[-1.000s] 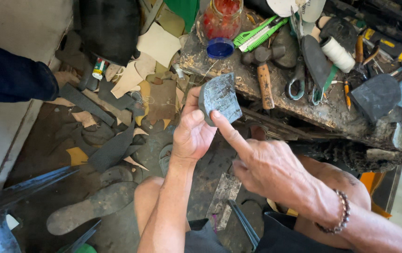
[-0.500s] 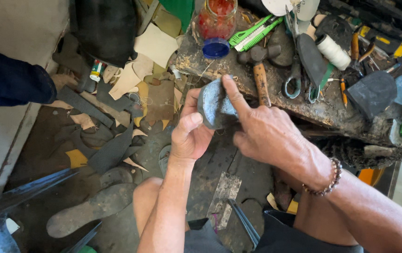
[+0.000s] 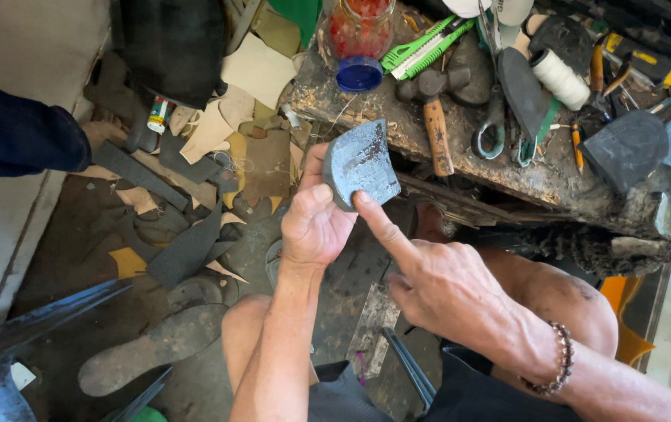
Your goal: The person marks a rolled sheet of black rubber with a pencil, then uses a green utility knife to cut a curved shape from the roll. After cutting, the person applies a reddish substance from a jar onto the cut piece using a brush and inspects the surface.
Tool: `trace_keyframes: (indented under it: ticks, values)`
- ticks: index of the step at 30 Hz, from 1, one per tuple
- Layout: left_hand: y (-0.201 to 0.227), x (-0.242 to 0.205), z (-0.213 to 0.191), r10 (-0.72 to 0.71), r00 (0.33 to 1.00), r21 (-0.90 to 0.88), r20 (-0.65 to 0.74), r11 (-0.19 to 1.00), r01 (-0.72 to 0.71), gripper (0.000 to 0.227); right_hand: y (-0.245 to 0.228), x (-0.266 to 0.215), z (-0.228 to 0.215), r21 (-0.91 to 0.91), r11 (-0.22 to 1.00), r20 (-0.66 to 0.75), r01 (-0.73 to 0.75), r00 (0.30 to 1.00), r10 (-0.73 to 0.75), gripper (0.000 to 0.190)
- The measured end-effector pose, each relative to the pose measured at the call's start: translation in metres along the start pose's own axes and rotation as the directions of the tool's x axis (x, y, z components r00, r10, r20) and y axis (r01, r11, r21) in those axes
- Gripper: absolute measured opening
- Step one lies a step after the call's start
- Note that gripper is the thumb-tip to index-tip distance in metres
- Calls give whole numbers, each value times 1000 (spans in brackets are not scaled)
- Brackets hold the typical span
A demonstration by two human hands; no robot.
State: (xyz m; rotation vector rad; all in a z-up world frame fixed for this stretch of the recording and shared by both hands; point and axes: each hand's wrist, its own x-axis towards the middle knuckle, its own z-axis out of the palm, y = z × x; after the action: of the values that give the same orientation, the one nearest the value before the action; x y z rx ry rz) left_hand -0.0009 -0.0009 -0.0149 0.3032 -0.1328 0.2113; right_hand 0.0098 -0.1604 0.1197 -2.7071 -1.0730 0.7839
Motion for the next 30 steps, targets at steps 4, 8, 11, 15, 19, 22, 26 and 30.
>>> trace_keyframes:
  ticks: [4,8,11,15,19,22,26,30]
  values:
    - [-2,-2,-6,-7,1000,-106,-21,994,5,43,10,-1,2,-11,994,49,-106,993,106,104]
    - [-4,-6,-18,-32,999,-144,-9,989,30,42,10,1,-3,-12,975,70,-222,973,222,102]
    - [-1,-3,-6,-85,996,-201,-39,977,75,64,13,2,0,3,975,22,-223,975,223,104]
    - [0,-3,-2,-104,994,-222,-22,970,96,67,11,16,-13,34,974,15,-223,975,223,107]
    - [-1,-4,-3,-140,989,-285,-42,951,123,66,13,31,-28,-23,971,-63,-238,970,237,107]
    - [-1,-3,-6,-138,990,-268,-39,955,123,64,17,39,-35,-96,968,-74,-230,972,224,107]
    - [0,-4,-7,-126,992,-232,-23,966,118,52,18,41,-40,-107,967,-60,-230,973,225,108]
    - [-1,-3,-8,-103,995,-207,9,973,102,50,23,37,-24,-188,952,-120,-242,968,222,108]
